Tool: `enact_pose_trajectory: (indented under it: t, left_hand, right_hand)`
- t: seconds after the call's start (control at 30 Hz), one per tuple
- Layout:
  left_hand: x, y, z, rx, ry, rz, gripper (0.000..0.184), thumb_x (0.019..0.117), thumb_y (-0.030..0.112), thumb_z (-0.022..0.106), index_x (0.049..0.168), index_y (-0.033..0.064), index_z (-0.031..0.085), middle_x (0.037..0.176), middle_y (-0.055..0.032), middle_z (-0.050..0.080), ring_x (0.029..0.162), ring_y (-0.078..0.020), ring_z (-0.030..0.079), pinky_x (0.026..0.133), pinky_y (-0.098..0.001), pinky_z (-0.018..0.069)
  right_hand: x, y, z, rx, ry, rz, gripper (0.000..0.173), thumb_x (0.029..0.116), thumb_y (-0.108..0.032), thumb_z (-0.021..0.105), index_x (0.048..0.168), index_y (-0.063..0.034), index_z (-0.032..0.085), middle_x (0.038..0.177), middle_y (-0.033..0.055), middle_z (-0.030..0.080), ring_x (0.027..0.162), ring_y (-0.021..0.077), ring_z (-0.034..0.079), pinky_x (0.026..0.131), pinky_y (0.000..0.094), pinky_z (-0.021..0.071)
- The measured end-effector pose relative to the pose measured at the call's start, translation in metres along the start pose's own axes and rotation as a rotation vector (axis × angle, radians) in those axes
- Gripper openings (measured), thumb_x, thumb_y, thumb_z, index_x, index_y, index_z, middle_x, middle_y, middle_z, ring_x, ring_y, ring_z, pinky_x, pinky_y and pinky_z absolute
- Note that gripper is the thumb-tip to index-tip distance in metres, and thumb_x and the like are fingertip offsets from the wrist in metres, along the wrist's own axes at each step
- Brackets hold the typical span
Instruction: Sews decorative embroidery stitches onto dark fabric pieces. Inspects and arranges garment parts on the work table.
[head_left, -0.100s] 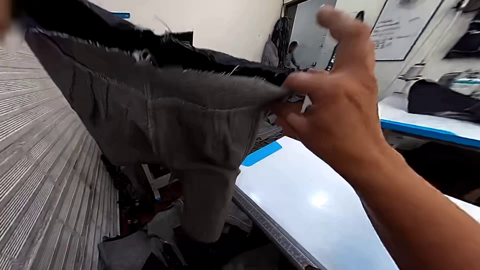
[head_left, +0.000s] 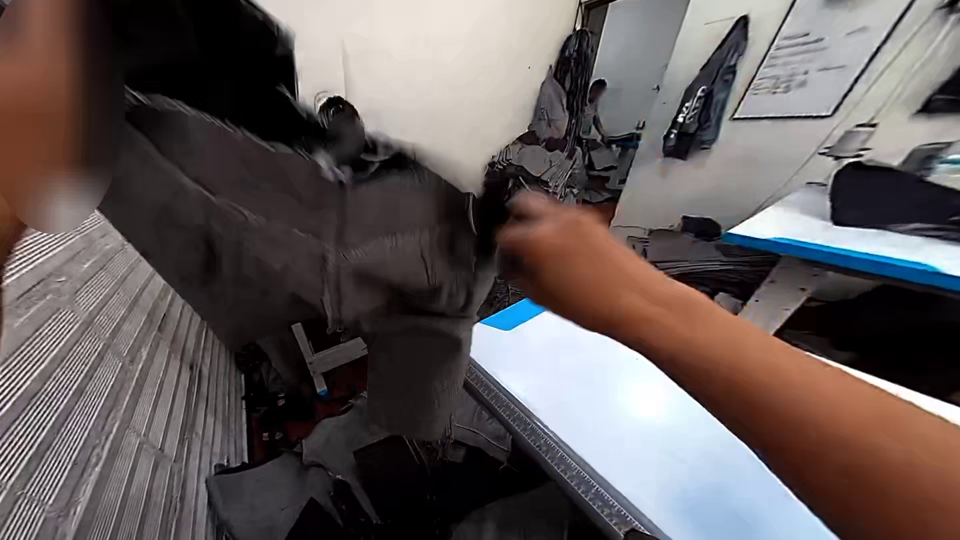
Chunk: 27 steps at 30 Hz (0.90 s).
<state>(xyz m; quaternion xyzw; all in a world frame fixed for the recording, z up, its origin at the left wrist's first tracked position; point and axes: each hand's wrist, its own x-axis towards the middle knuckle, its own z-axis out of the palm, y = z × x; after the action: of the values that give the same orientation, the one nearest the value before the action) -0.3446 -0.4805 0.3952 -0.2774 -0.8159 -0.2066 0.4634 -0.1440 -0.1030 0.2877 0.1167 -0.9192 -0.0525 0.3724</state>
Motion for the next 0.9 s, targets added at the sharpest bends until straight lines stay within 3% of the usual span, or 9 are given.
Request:
enact_pose_trajectory:
  t: [0.1, 0.23, 0.37, 0.47, 0.53, 0.63, 0.73, 0.8, 0.9]
  left_hand:
    - [-0.012, -0.036, 0.027, 0.056, -0.004, 0.028, 0.052, 0.1043, 0.035, 0.035, 0.099, -0.0114, 0.056, 0.092, -0.0397, 0.06, 0.088, -0.0607, 0.06, 0.07, -0.0765, 0.0387]
    - [-0.025, -0.048, 0.025, 0.021, 0.095, -0.16, 0.056, 0.1102, 0.039, 0.036, 0.132, -0.0081, 0.056, 0.126, -0.0294, 0.062, 0.119, -0.0347, 0.061, 0.104, -0.0519, 0.0457]
    - [-0.043, -0.04, 0.063, -0.088, -0.241, 0.017, 0.059, 0.1024, 0.047, 0.053, 0.117, -0.0106, 0.058, 0.1, -0.0382, 0.062, 0.094, -0.0542, 0.063, 0.083, -0.0733, 0.0436]
    - [-0.088, -0.068, 0.066, -0.387, -0.516, 0.046, 0.037, 0.0948, 0.055, 0.056, 0.101, 0.0195, 0.066, 0.08, 0.0125, 0.063, 0.068, 0.0042, 0.061, 0.059, -0.0207, 0.0531]
    - [-0.141, -0.082, 0.048, -0.785, -0.799, 0.019, 0.038, 0.0779, 0.058, 0.075, 0.103, 0.0302, 0.067, 0.087, 0.0218, 0.068, 0.074, 0.0119, 0.062, 0.061, -0.0099, 0.0526]
    - [-0.231, -0.111, 0.06, -1.081, -1.154, -0.048, 0.034, 0.0783, 0.058, 0.08, 0.099, 0.0322, 0.073, 0.085, 0.0205, 0.071, 0.074, 0.0104, 0.065, 0.062, -0.01, 0.0541]
    - [-0.309, -0.128, 0.115, -0.85, -1.289, -0.446, 0.04, 0.0683, 0.05, 0.086, 0.089, 0.0189, 0.072, 0.078, 0.0102, 0.069, 0.072, 0.0009, 0.065, 0.067, -0.0217, 0.0555]
    - [-0.329, -0.14, 0.153, -0.609, -1.209, -0.629, 0.033, 0.077, 0.018, 0.086, 0.102, 0.0023, 0.072, 0.088, -0.0078, 0.073, 0.083, -0.0171, 0.07, 0.081, -0.0403, 0.0579]
    - [-0.302, -0.171, 0.181, -0.29, -0.897, -0.503, 0.031, 0.0838, 0.012, 0.084, 0.104, -0.0072, 0.07, 0.093, -0.0247, 0.071, 0.091, -0.0397, 0.069, 0.087, -0.0635, 0.0505]
  right_hand:
    - [0.011, 0.023, 0.029, 0.108, -0.26, -0.028, 0.008, 0.0928, -0.005, 0.068, 0.092, 0.0031, 0.069, 0.086, 0.0216, 0.068, 0.083, 0.0431, 0.068, 0.071, 0.0632, 0.0518]
    - [0.023, 0.011, 0.039, 0.087, 0.043, -0.058, 0.013, 0.0919, -0.008, 0.068, 0.091, 0.004, 0.065, 0.078, 0.0237, 0.064, 0.073, 0.0446, 0.067, 0.062, 0.0608, 0.0516]
    - [0.0, 0.017, 0.088, 0.242, -0.434, -0.133, 0.015, 0.0897, -0.016, 0.077, 0.091, -0.0033, 0.069, 0.074, 0.0125, 0.067, 0.069, 0.0317, 0.068, 0.065, 0.0529, 0.0539]
    - [-0.02, 0.02, 0.094, 0.387, -0.397, -0.172, 0.014, 0.0836, -0.004, 0.079, 0.091, -0.0069, 0.068, 0.072, 0.0043, 0.066, 0.06, 0.0182, 0.066, 0.059, 0.0398, 0.0578]
    - [-0.042, 0.021, 0.097, 0.438, -0.398, -0.242, 0.01, 0.0825, -0.009, 0.073, 0.09, -0.0133, 0.068, 0.068, -0.005, 0.064, 0.056, 0.0074, 0.063, 0.052, 0.0289, 0.0558]
    - [-0.078, 0.017, 0.131, 0.56, -0.492, -0.259, 0.01, 0.0894, -0.029, 0.067, 0.089, -0.019, 0.067, 0.073, -0.0095, 0.062, 0.06, 0.0027, 0.062, 0.051, 0.025, 0.0552]
    - [-0.091, 0.002, 0.195, 0.554, -0.758, -0.198, 0.01, 0.0876, -0.012, 0.075, 0.092, -0.0068, 0.068, 0.085, 0.0089, 0.066, 0.072, 0.0266, 0.068, 0.061, 0.0482, 0.0572]
    - [-0.079, -0.014, 0.241, 0.428, -0.92, -0.118, 0.008, 0.0921, -0.004, 0.069, 0.1, -0.002, 0.068, 0.089, 0.0162, 0.068, 0.081, 0.0365, 0.069, 0.07, 0.0564, 0.0552]
    - [-0.025, -0.026, 0.288, 0.336, -0.801, -0.057, 0.013, 0.0945, 0.003, 0.063, 0.107, -0.0001, 0.068, 0.097, 0.0222, 0.069, 0.089, 0.0448, 0.069, 0.073, 0.0631, 0.054]
